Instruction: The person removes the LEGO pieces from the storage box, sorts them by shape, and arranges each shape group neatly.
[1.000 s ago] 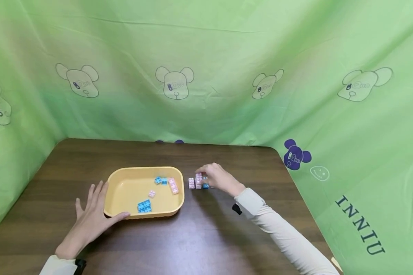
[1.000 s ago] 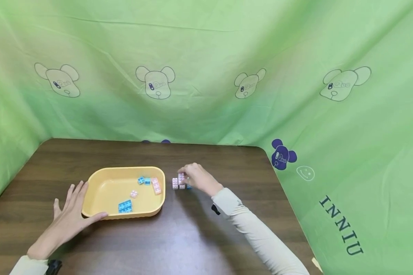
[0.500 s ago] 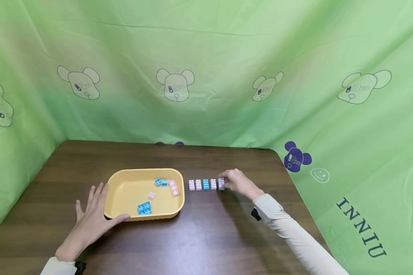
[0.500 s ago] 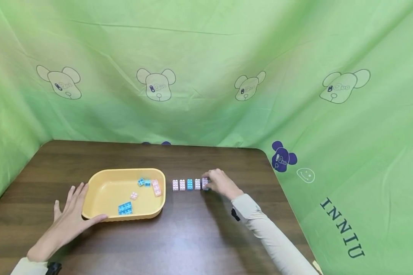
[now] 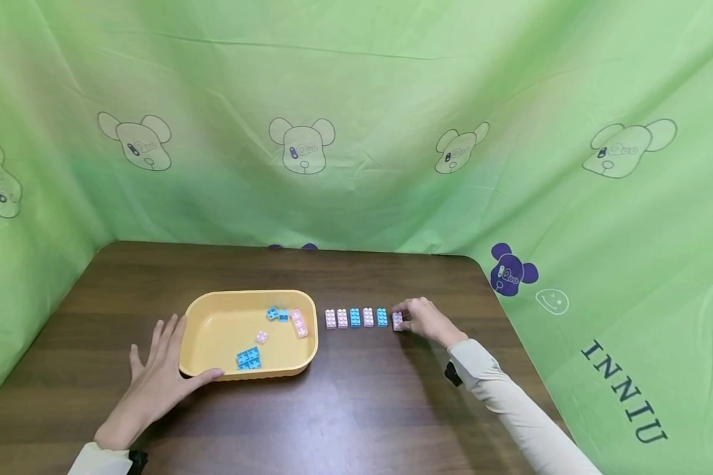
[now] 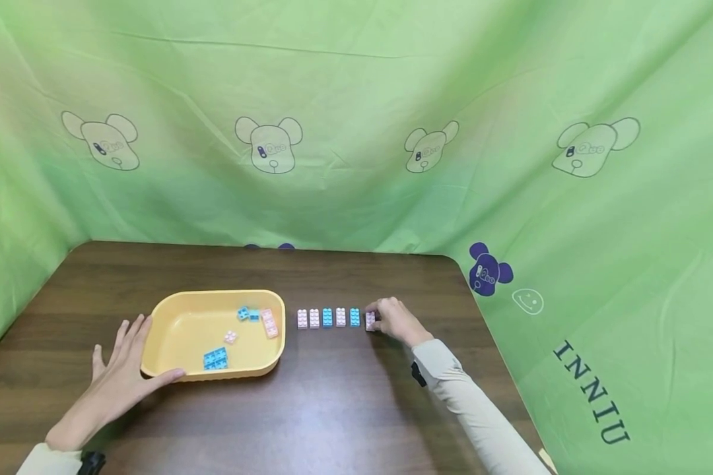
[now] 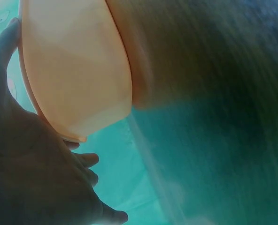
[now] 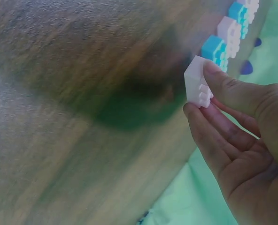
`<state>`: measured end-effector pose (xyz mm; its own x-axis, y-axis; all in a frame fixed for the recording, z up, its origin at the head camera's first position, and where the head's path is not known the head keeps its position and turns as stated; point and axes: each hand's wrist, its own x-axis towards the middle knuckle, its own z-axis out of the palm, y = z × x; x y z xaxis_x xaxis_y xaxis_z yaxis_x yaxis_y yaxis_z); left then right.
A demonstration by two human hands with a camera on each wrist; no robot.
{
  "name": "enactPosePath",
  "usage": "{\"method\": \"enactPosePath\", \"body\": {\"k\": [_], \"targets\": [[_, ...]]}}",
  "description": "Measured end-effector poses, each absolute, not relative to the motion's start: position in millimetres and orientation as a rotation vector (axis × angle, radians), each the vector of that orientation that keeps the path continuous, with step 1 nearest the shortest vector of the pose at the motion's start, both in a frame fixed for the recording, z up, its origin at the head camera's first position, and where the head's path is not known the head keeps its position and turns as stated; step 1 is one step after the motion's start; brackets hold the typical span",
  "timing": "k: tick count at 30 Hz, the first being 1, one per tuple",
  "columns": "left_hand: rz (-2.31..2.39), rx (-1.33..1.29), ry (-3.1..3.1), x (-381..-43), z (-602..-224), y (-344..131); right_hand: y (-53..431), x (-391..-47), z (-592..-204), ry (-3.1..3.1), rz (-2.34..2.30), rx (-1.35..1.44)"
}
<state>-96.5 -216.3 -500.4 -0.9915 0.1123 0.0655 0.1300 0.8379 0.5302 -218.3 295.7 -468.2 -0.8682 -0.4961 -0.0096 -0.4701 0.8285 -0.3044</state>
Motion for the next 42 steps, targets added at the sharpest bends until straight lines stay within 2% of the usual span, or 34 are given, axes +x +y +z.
{"method": "enactPosePath", "body": {"k": [17, 29, 36, 42], "targets": [[-0.888, -0.191, -2.982, -98, -501, -217, 296, -224, -475, 2.91, -0.498, -0.739], [-0.902, -0.191, -2.972, -97, -501, -218, 292, -223, -461, 2.898, -0.525, -0.809], [-0.908, -0.183, -2.962, -96, -500, -217, 272, -224, -444, 2.911, -0.562, -0.892], [-0.91, -0.184, -2.951, -96, -502, -217, 235, -221, -429, 2.898, -0.557, -1.001]]}}
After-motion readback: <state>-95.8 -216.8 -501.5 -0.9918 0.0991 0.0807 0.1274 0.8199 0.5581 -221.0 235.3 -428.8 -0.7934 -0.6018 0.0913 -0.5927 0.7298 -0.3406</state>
